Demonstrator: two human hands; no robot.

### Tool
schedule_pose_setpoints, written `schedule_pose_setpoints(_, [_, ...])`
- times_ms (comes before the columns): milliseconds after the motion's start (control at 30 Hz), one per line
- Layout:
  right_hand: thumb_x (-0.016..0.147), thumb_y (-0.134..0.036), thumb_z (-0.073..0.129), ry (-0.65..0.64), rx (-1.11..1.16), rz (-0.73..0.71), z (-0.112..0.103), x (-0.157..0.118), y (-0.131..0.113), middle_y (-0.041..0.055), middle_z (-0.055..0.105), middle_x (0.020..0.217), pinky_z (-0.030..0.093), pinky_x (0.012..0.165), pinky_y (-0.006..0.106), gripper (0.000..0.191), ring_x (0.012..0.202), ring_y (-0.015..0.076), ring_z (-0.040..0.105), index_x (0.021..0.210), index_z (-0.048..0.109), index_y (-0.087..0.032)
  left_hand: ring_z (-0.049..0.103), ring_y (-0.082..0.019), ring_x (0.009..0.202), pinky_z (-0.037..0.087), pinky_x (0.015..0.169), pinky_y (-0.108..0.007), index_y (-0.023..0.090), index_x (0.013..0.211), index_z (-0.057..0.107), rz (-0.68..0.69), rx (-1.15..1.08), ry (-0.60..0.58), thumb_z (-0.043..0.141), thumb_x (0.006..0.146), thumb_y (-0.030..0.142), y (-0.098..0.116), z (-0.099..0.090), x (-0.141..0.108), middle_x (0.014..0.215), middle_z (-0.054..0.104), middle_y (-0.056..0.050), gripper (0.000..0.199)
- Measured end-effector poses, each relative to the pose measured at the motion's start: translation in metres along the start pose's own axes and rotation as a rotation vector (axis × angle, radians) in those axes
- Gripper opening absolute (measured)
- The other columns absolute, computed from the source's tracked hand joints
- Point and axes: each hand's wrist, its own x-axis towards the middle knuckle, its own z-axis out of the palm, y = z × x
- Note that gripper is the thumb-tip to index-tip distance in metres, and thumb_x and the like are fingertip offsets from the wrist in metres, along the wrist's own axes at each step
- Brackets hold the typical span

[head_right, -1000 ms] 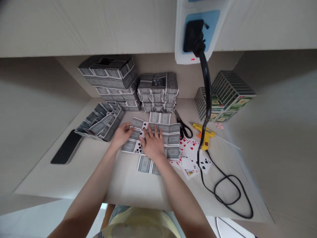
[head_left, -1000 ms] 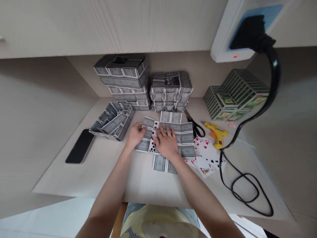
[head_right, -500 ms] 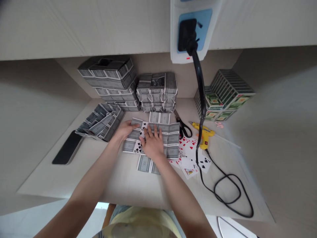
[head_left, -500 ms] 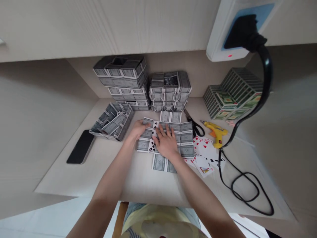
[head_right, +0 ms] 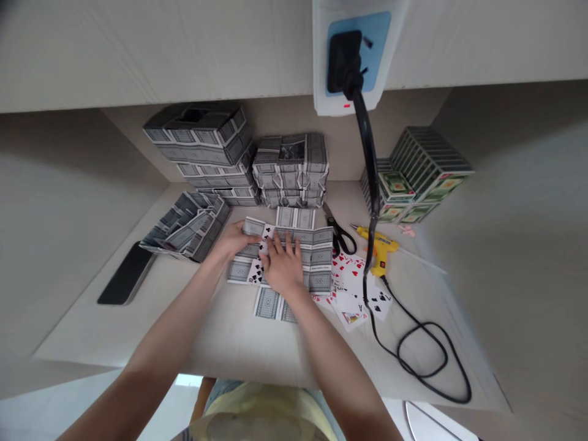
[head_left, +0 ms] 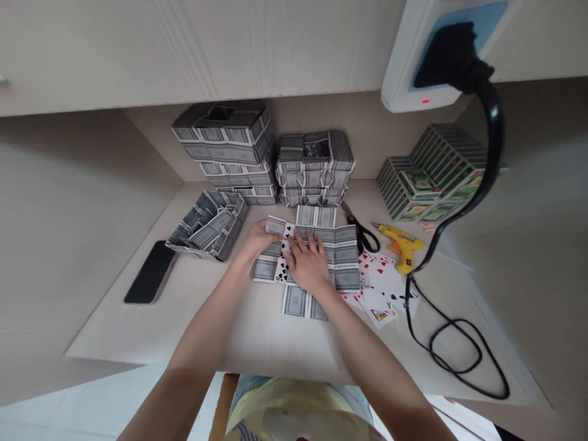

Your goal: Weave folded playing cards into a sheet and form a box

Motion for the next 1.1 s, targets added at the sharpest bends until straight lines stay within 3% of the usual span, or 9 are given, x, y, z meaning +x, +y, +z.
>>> schedule_pose_setpoints(67, [0.090,-0.041,0.026,-0.007,-0.005,0.003,0.000,0.000,0.000,0.0050,0.032,0.140,0.005,0.106,0.049,0.050,0.132,0.0276,0.013,0.132,0.037,-0.017,0.060,-0.017,0.067,0.047,0.065,-0.029,0.012,0.079,0.061,0.013,-0.012,0.021,0.074,0.044,0.022,-0.003,-0.001,-0.002,0.078,0.067,-0.004,0.038])
schedule_pose_setpoints(233, [0.090,-0.040,0.028,0.007,-0.015,0.010,-0.001,0.000,-0.001,0.0031,0.033,0.140,0.006,0.105,0.049,0.045,0.131,0.0272,0.016,0.130,0.039,-0.022,0.060,-0.018,0.078,0.047,0.072,-0.031,0.015,0.092,0.056,0.104,0.031,-0.097,0.067,0.059,0.037,-0.005,-0.007,-0.008,0.088,0.066,-0.004,0.041])
schedule_pose_setpoints(400, [0.089,-0.035,0.031,0.026,0.011,0.006,-0.001,0.000,0.000,0.0021,0.037,0.138,0.007,0.105,0.049,0.039,0.131,0.0259,0.017,0.124,0.045,-0.025,0.058,-0.020,0.085,0.044,0.078,-0.032,0.015,0.096,0.054,0.215,0.256,0.030,0.061,0.067,0.037,-0.005,-0.003,-0.006,0.092,0.064,-0.006,0.037])
schedule_pose_setpoints(600, [0.086,-0.031,0.039,0.023,0.067,0.063,0.003,0.008,0.002,0.0003,0.044,0.133,0.007,0.105,0.050,0.033,0.128,0.0260,0.022,0.117,0.051,-0.026,0.058,-0.019,0.086,0.043,0.077,-0.030,0.015,0.097,0.052,0.279,0.306,0.035,0.057,0.071,0.037,-0.011,-0.001,-0.004,0.094,0.063,-0.007,0.035])
schedule_pose_setpoints(867, [0.085,-0.026,0.040,0.020,0.110,0.022,0.001,0.009,0.001,0.0010,0.052,0.124,0.003,0.104,0.052,0.033,0.123,0.0256,0.029,0.116,0.050,-0.025,0.058,-0.018,0.081,0.043,0.073,-0.028,0.016,0.096,0.051,0.277,0.312,0.046,0.056,0.072,0.036,-0.018,0.000,-0.001,0.090,0.063,-0.006,0.031])
schedule_pose_setpoints(1100, [0.084,-0.025,0.040,0.014,0.122,0.012,0.000,0.008,-0.001,0.0026,0.049,0.127,0.000,0.104,0.052,0.035,0.124,0.0249,0.028,0.118,0.048,-0.022,0.058,-0.019,0.076,0.043,0.071,-0.030,0.015,0.090,0.054,0.184,0.328,0.097,0.057,0.068,0.029,-0.013,0.004,-0.002,0.081,0.064,-0.006,0.026])
